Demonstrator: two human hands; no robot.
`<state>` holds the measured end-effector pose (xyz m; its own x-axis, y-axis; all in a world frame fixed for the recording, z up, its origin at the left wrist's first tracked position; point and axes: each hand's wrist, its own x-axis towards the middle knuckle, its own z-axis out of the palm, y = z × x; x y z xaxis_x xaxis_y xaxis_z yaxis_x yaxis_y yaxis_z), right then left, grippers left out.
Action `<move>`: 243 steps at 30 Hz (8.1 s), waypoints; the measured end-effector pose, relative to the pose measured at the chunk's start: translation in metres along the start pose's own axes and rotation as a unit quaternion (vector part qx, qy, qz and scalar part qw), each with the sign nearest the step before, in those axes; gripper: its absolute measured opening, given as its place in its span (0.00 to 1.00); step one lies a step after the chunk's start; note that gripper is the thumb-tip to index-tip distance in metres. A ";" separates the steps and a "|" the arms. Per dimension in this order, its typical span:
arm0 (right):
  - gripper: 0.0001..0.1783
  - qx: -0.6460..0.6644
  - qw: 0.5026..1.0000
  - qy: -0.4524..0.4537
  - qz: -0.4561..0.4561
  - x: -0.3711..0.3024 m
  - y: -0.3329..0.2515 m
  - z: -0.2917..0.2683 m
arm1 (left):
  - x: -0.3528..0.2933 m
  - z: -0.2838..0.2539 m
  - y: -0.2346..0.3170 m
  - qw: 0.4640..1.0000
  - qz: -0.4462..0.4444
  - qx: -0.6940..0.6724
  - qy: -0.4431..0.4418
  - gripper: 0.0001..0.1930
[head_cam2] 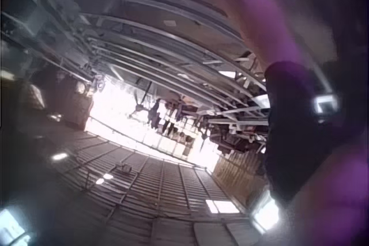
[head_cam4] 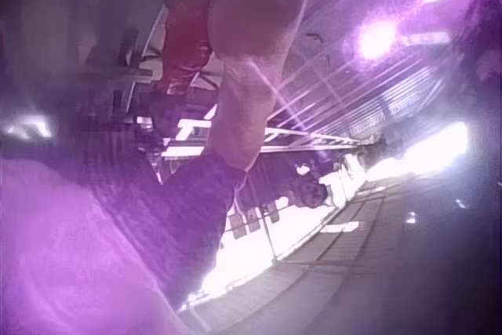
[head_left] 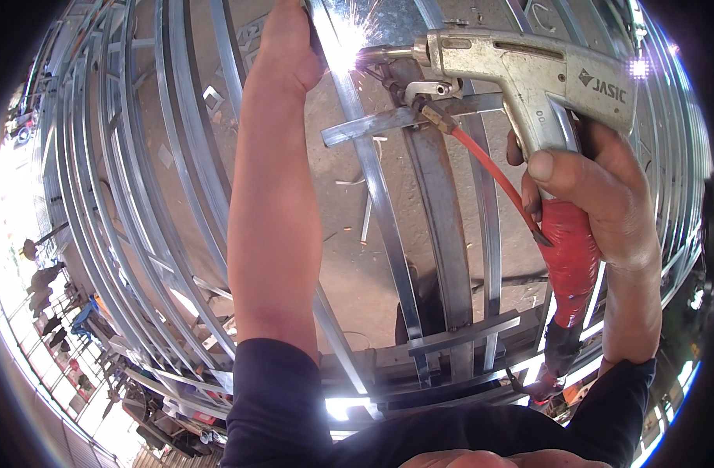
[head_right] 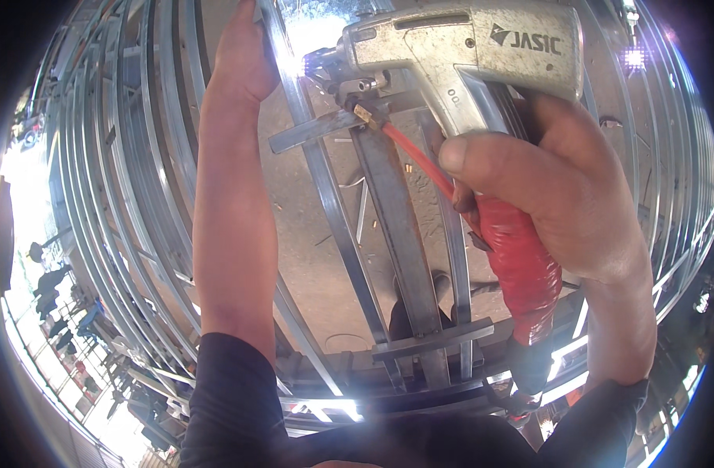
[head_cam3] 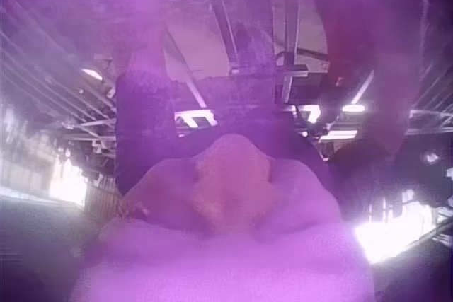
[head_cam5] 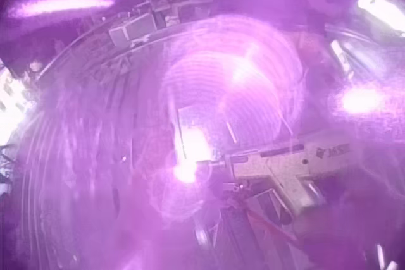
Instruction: The person positions metal plates onto a curved metal frame and welds them in place using a handheld welding gun. The person repeatedly places plates and welds them to the frame, creating a series of welded joints.
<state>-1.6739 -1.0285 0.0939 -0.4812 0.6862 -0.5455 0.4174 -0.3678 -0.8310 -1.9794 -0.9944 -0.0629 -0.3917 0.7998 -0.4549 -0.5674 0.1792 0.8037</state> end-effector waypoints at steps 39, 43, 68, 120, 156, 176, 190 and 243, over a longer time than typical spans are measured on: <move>0.24 -0.311 0.913 0.228 -0.133 0.067 -0.059 0.078 | -0.001 0.006 -0.006 0.991 0.004 0.137 0.011 0.20; 0.24 -0.373 0.887 0.245 -0.114 0.071 -0.057 0.094 | 0.000 0.003 -0.006 0.990 0.003 0.142 0.016 0.19; 0.37 -0.560 0.774 0.281 -0.088 0.085 -0.043 0.159 | -0.003 0.006 0.005 0.976 -0.022 0.216 0.029 0.11; 0.18 -0.442 0.834 0.321 0.085 -0.029 -0.026 0.194 | 0.047 0.025 -0.043 0.802 0.274 0.531 -0.012 0.08; 0.30 -0.522 0.802 0.288 0.031 -0.042 -0.024 0.190 | 0.010 0.011 -0.002 0.957 -0.018 0.289 -0.015 0.15; 0.30 -0.138 0.928 0.345 0.018 -0.291 0.015 0.045 | -0.167 -0.004 0.012 0.939 0.157 0.300 0.060 0.34; 0.16 -0.052 0.961 0.257 -0.089 -0.349 0.039 0.021 | -0.373 0.048 -0.115 0.863 0.193 0.465 0.050 0.37; 0.23 -0.420 0.831 0.366 0.004 -0.035 0.009 0.173 | -0.503 -0.184 -0.164 0.928 0.235 0.259 -0.125 0.36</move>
<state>-1.7861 -1.1643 0.0862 -0.0079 0.9966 -0.0825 0.9567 -0.0165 -0.2906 -1.8220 -1.5316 -0.0366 -0.2902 0.9559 0.0450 0.0739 -0.0245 0.9970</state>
